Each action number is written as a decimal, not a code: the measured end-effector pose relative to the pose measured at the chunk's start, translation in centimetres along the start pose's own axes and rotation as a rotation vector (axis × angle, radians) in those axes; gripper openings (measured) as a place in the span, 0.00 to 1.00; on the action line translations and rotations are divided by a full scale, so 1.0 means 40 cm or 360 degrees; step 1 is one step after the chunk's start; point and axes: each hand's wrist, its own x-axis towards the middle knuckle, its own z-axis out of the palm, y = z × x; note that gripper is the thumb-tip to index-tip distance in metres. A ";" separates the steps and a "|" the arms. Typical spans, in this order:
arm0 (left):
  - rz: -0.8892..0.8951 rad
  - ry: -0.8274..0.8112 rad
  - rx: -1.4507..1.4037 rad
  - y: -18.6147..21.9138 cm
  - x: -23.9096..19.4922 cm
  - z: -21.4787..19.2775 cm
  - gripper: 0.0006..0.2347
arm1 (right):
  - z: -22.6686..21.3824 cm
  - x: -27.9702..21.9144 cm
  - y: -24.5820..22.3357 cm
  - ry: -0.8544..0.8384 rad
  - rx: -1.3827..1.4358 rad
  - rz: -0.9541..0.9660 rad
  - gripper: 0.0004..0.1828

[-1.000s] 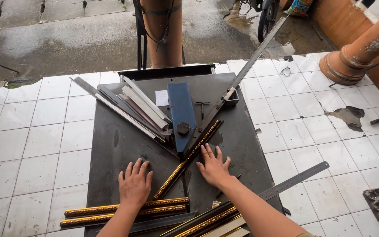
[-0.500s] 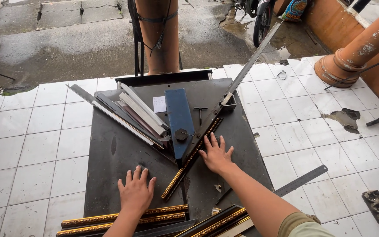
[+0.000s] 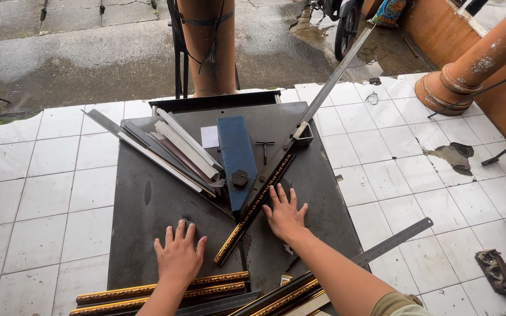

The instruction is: Measuring and positioning decorative frame moldings on a miter cutting machine in preparation for cutting.

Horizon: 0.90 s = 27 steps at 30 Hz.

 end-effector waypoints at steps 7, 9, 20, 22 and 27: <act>-0.0004 -0.0001 -0.0024 0.002 -0.002 0.002 0.24 | -0.039 0.044 0.012 -0.0002 0.0014 0.0032 0.32; 0.0003 -0.0003 -0.0011 0.001 -0.002 0.000 0.24 | -0.050 0.052 0.014 -0.0003 0.0026 0.0033 0.32; 0.0007 -0.0004 0.0026 0.003 0.000 0.001 0.24 | -0.064 0.098 0.049 0.0062 0.0003 -0.0001 0.32; 0.0007 0.0003 0.0027 0.002 0.002 0.004 0.24 | -0.067 0.099 0.053 0.0067 0.0015 -0.0008 0.33; 0.0019 -0.0006 0.0061 0.003 0.002 -0.007 0.23 | -0.043 0.111 0.066 0.0263 0.0272 0.0002 0.30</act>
